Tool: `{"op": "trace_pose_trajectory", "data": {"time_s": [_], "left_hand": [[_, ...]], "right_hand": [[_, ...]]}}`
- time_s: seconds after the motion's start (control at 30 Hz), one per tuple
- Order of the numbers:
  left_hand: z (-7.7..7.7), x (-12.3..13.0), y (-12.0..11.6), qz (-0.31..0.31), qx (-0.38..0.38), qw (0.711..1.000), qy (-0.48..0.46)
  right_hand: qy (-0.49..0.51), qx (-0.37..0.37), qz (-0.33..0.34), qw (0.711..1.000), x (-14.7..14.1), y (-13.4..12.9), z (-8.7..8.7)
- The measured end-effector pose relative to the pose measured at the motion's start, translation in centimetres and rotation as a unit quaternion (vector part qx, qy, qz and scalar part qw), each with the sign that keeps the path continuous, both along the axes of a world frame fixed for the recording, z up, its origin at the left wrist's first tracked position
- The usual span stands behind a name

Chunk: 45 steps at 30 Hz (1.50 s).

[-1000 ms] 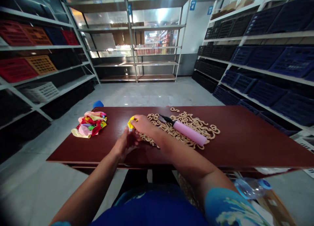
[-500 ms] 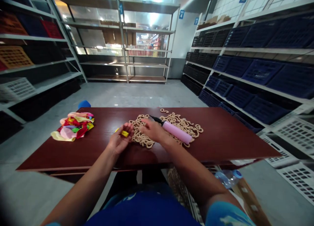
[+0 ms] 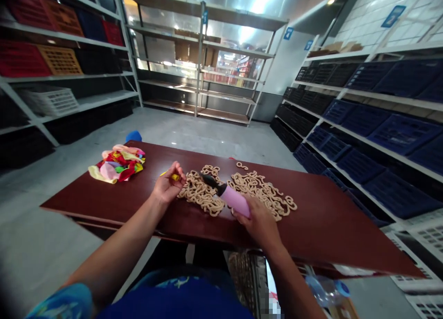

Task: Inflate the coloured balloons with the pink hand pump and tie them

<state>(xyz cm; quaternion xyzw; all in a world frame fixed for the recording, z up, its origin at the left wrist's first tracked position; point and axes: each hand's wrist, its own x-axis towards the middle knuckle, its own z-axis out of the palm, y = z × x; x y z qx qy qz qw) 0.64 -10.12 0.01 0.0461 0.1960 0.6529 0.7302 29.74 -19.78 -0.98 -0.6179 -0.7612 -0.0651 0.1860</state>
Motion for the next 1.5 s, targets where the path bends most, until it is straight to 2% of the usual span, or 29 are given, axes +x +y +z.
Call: {"op": "trace_pose_trajectory", "data": {"time_s": [0.07, 0.13, 0.4, 0.53, 0.7, 0.77, 0.87, 0.9, 0.93, 1.03, 1.2, 1.33, 1.43, 1.5], "left_hand": [[-0.1, -0.3, 0.1, 0.012, -0.004, 1.0, 0.004], [-0.2, -0.6, 0.0, 0.016, -0.001, 1.0, 0.01], [-0.3, -0.4, -0.6, 0.023, -0.005, 1.0, 0.013], [-0.8, 0.7, -1.0, 0.031, 0.003, 0.999, 0.032], [-1.3, 2.2, -1.2, 0.049, -0.024, 0.997, 0.05], [-1.3, 2.2, -1.0, 0.039, -0.032, 0.998, 0.041], [-1.1, 1.8, -0.4, -0.022, -0.042, 0.998, 0.042], [-0.9, 1.7, -0.1, -0.045, -0.034, 0.997, 0.051], [-0.7, 1.6, 0.2, -0.039, -0.028, 0.997, 0.064], [0.4, 1.8, 1.3, 0.016, 0.023, 0.995, 0.098], [3.6, 3.0, 2.5, 0.061, 0.076, 0.975, 0.2], [6.1, 3.3, 3.6, 0.093, 0.069, 0.962, 0.248], [7.3, 2.3, 5.2, 0.126, 0.045, 0.958, 0.255], [7.8, 0.6, 6.6, 0.15, 0.048, 0.945, 0.288]], "right_hand": [[0.017, -0.002, 0.055, 0.998, -1.1, -0.9, 0.3], [0.025, -0.005, 0.07, 0.997, -1.8, -1.5, 0.4], [0.009, -0.012, 0.067, 0.998, -2.9, -1.0, 0.2], [-0.004, -0.011, 0.069, 0.998, -3.8, -0.6, 0.1], [-0.013, -0.007, 0.068, 0.998, -5.4, -0.1, 0.8], [-0.018, -0.015, 0.064, 0.998, -5.9, 0.1, 1.4], [-0.019, -0.025, 0.062, 0.998, -6.1, 0.6, 2.3], [-0.017, -0.028, 0.065, 0.997, -6.1, 0.9, 2.5], [-0.016, -0.031, 0.073, 0.997, -6.0, 1.3, 2.7], [-0.014, -0.047, 0.095, 0.994, -5.5, 2.8, 2.6], [0.0, -0.063, 0.117, 0.991, -5.3, 5.4, 2.2], [-0.009, -0.064, 0.118, 0.991, -5.2, 6.4, 2.6], [-0.016, -0.072, 0.109, 0.991, -4.2, 6.9, 3.1], [-0.018, -0.08, 0.105, 0.991, -3.2, 7.0, 3.6]]}}
